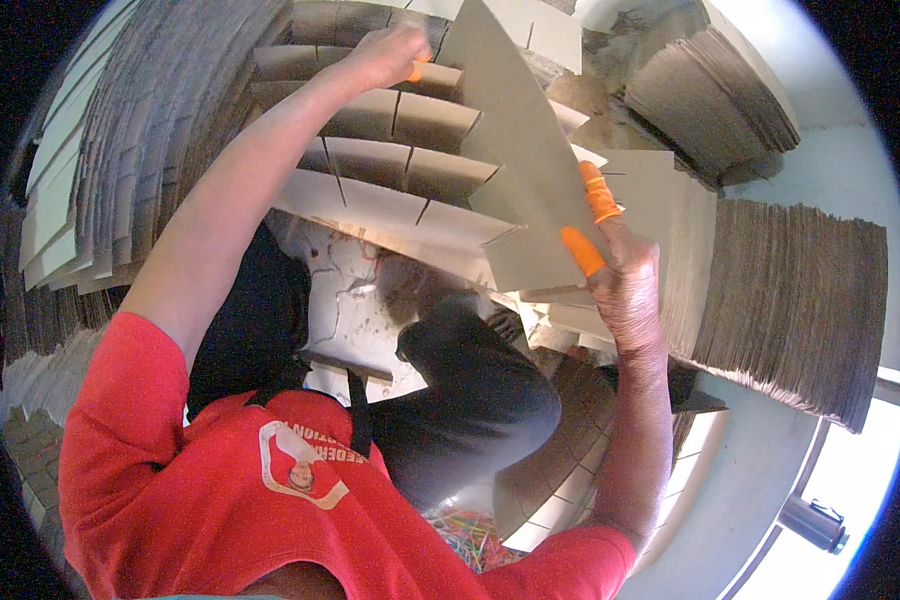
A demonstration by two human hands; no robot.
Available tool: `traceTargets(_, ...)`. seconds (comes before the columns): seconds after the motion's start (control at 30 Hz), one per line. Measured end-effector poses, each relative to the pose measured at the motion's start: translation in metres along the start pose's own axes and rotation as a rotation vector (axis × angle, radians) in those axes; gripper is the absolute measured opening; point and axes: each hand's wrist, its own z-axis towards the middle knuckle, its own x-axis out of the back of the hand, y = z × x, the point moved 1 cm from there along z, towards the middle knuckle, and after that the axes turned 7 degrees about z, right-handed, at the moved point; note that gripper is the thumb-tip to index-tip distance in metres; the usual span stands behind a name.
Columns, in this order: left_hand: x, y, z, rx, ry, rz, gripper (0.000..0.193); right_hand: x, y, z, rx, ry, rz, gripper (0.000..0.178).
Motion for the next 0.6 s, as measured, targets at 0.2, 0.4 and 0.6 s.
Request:
traceTargets(0.2, 0.005, 0.004, 0.003, 0.036, -0.029, -0.047, 0.010, 0.005, -0.004, 0.020, -0.262, -0.129, 0.038, 0.067)
traceTargets(0.4, 0.005, 0.005, -0.002, 0.071, -0.024, -0.058, 0.005, 0.000, -0.004, 0.032, -0.243, -0.177, 0.090, 0.065)
traceTargets(0.6, -0.004, 0.006, 0.005, 0.026, 0.028, -0.013, 0.007, -0.058, 0.025, -0.022, 0.117, -0.325, -0.008, 0.073)
